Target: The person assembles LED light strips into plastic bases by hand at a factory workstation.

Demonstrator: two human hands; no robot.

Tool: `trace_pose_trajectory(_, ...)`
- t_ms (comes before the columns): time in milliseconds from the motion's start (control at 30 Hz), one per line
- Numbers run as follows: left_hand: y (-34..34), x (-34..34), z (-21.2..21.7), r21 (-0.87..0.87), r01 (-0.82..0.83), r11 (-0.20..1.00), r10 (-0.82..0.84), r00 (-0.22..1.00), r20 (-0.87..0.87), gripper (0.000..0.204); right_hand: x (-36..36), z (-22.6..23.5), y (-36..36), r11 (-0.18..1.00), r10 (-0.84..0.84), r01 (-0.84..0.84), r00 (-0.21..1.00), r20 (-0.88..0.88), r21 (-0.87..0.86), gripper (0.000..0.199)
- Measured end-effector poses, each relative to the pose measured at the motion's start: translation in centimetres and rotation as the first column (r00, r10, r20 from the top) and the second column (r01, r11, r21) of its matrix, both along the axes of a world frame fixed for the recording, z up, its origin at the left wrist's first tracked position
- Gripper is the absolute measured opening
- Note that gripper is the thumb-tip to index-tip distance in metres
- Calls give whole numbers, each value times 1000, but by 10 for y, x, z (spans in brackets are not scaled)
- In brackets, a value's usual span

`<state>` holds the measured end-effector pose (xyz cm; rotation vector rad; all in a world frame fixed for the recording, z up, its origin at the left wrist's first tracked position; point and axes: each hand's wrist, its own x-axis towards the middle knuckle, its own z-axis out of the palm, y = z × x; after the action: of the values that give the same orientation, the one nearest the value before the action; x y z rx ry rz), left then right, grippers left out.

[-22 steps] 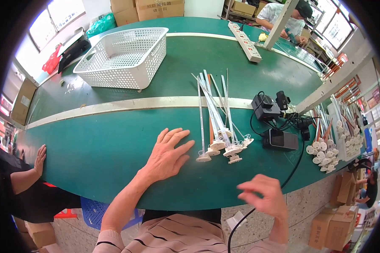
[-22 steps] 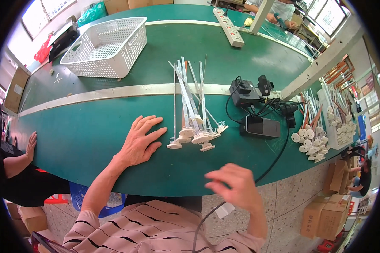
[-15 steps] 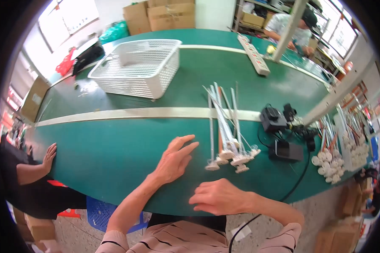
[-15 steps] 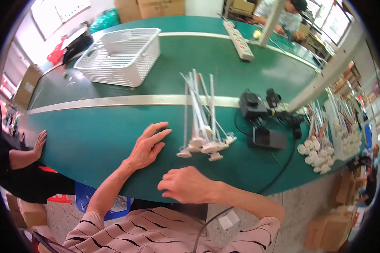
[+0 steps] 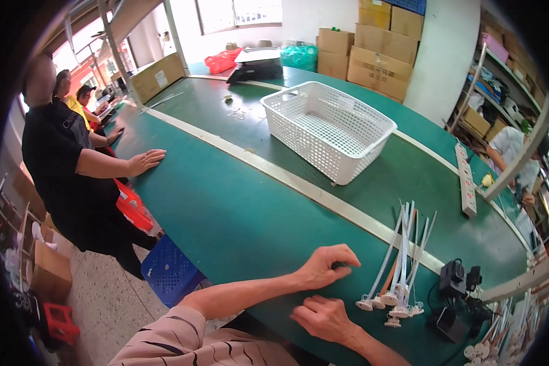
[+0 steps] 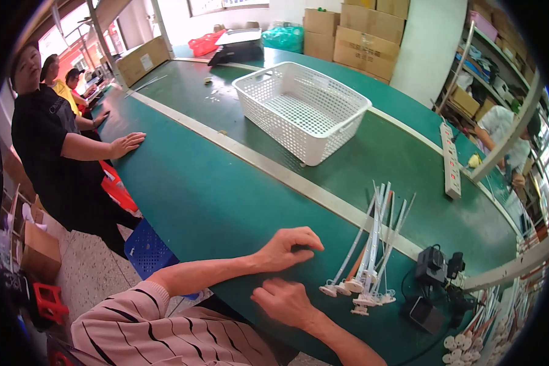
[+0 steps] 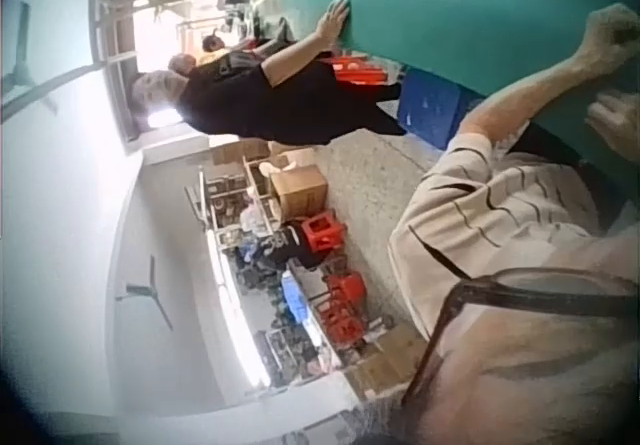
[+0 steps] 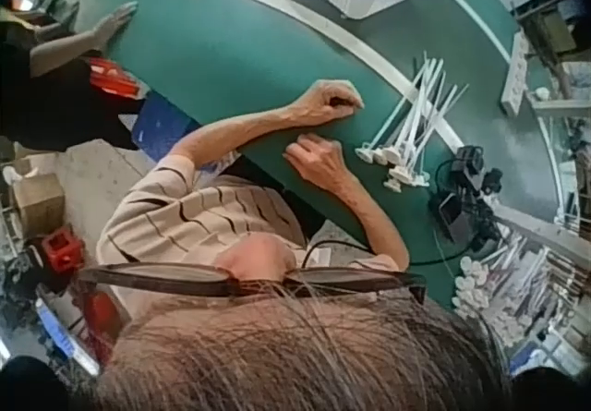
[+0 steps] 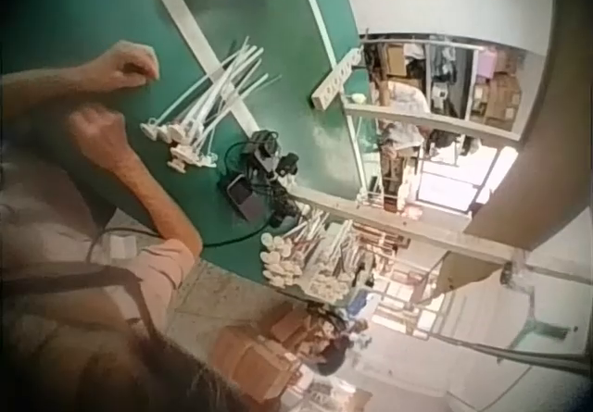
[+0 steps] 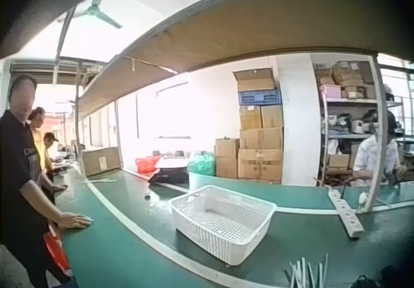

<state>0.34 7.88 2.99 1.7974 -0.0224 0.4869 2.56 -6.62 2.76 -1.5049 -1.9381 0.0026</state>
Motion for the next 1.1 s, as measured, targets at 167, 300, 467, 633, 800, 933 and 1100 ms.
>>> trace_pose_trajectory(167, -4, 0, -2, -43, -6, 999, 7, 1000, 22, 18, 1, 7, -3, 1000, -6, 6, 1000, 23, -5, 15)
trace_pose_trajectory(300, -6, 3, -13, 21, 29, 999, -29, 999, 27, 15, 1, 7, -3, 1000, -3, 3, 999, 33, -1, 12)
trace_pose_trajectory(467, -10, 3, -12, 16, -1, 1000, 0, 997, 72, 11, -7, 23, -9, 993, -40, 36, 999, -31, -113, 9)
trace_pose_trajectory(633, -7, 6, -16, 25, 8, 1000, -9, 998, 55, 10, -6, 25, -2, 998, -28, 25, 999, -44, -63, 12)
trace_pose_trajectory(800, -9, 4, -16, 23, 7, 1000, -9, 996, 84, 12, -7, 22, -4, 997, -34, 31, 999, -31, -76, 11)
trace_pose_trajectory(933, -9, 5, -17, 60, -8, 998, 2, 995, 100, 13, -5, 22, -4, 996, -28, 24, 999, -39, -91, 11)
trace_pose_trajectory(1100, -10, 6, -20, 75, -33, 997, 20, 986, 164, 12, -7, 26, -3, 996, -8, 5, 999, -33, -84, 10)
